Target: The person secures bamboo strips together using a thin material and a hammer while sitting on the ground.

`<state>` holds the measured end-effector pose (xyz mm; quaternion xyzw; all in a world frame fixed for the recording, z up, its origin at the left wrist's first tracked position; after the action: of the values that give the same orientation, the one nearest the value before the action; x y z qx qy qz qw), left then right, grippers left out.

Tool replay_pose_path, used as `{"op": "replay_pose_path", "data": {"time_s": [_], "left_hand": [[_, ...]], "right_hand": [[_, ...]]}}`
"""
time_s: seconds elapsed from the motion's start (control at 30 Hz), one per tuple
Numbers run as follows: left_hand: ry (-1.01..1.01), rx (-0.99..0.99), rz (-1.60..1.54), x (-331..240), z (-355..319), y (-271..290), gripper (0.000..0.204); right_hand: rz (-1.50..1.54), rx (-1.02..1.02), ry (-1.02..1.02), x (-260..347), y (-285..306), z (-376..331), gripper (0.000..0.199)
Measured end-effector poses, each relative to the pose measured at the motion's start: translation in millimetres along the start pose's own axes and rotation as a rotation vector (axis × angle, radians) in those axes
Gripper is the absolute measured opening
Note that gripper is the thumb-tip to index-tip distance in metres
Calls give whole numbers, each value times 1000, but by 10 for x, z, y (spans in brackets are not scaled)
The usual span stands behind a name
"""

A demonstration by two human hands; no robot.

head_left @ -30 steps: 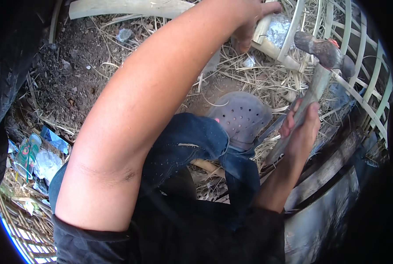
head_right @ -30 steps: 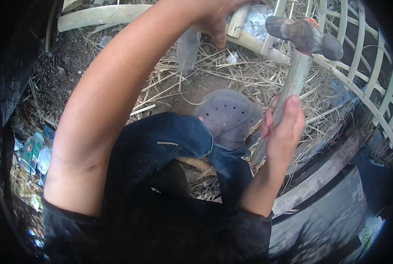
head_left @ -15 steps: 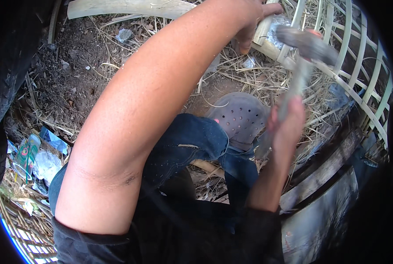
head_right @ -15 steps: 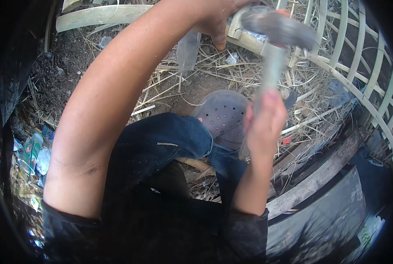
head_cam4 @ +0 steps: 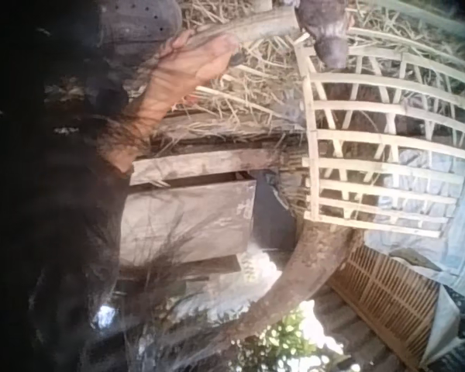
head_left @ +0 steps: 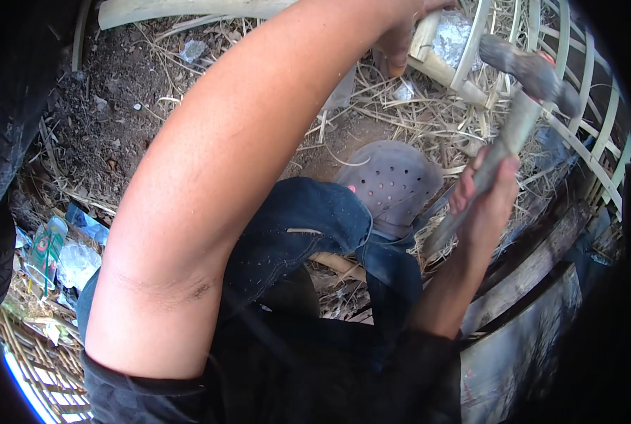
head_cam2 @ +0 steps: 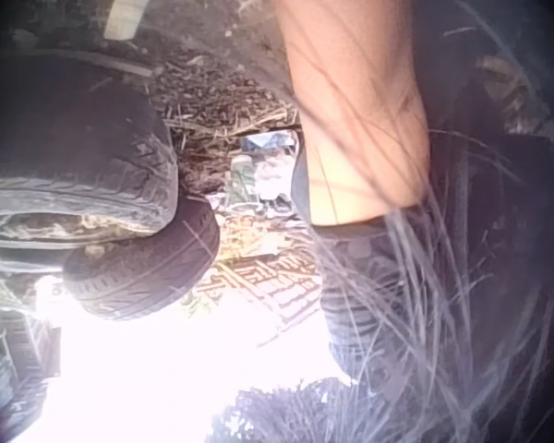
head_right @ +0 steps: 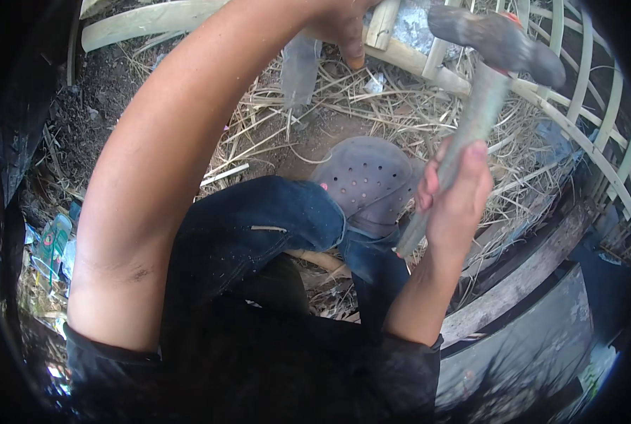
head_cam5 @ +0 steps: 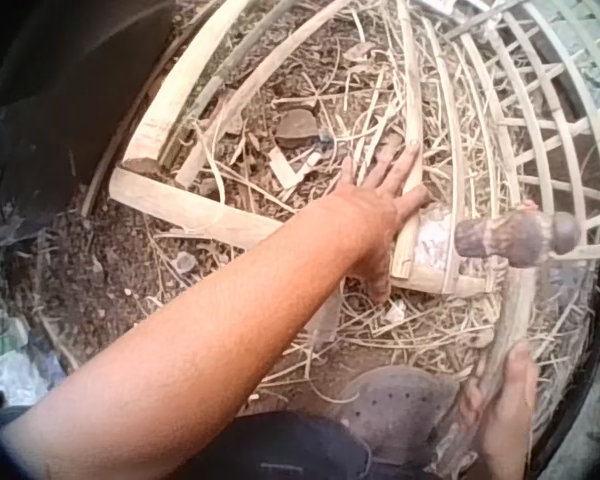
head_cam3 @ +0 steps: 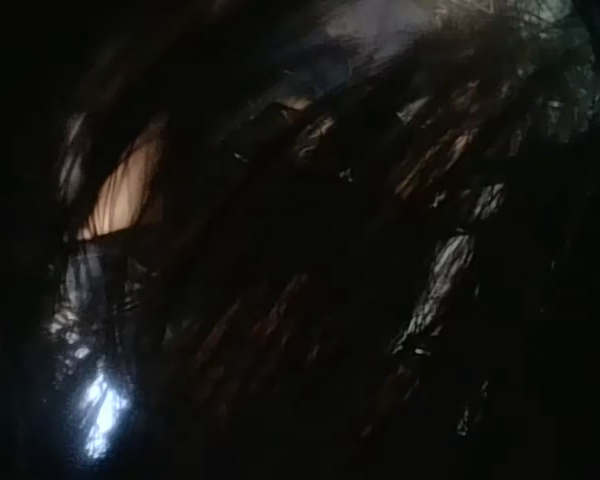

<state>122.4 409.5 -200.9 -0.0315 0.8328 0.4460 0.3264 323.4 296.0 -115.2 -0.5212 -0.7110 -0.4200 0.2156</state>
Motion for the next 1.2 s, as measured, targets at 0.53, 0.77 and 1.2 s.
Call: {"op": "replay_pose_path", "data": {"time_s": [0.53, 0.77, 1.2], "left_hand": [[4, 0, 38, -11, -28, -11, 136], [1, -52, 49, -11, -63, -5, 139], [-29, -129, 45, -24, -175, -13, 140]], "right_hand": [[-73, 55, 57, 4, -154, -39, 41], [-125, 3, 131, 3, -183, -155, 45], [-397, -29, 150, -131, -191, -40, 40]]}}
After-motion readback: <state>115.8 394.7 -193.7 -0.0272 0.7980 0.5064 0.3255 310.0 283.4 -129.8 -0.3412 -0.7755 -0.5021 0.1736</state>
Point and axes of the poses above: each hand's wrist, its own z-axis towards the middle knuckle, its own y-axis out of the back of the hand, x = y × z, the point moved 5 cm from there along z, towards the middle knuckle
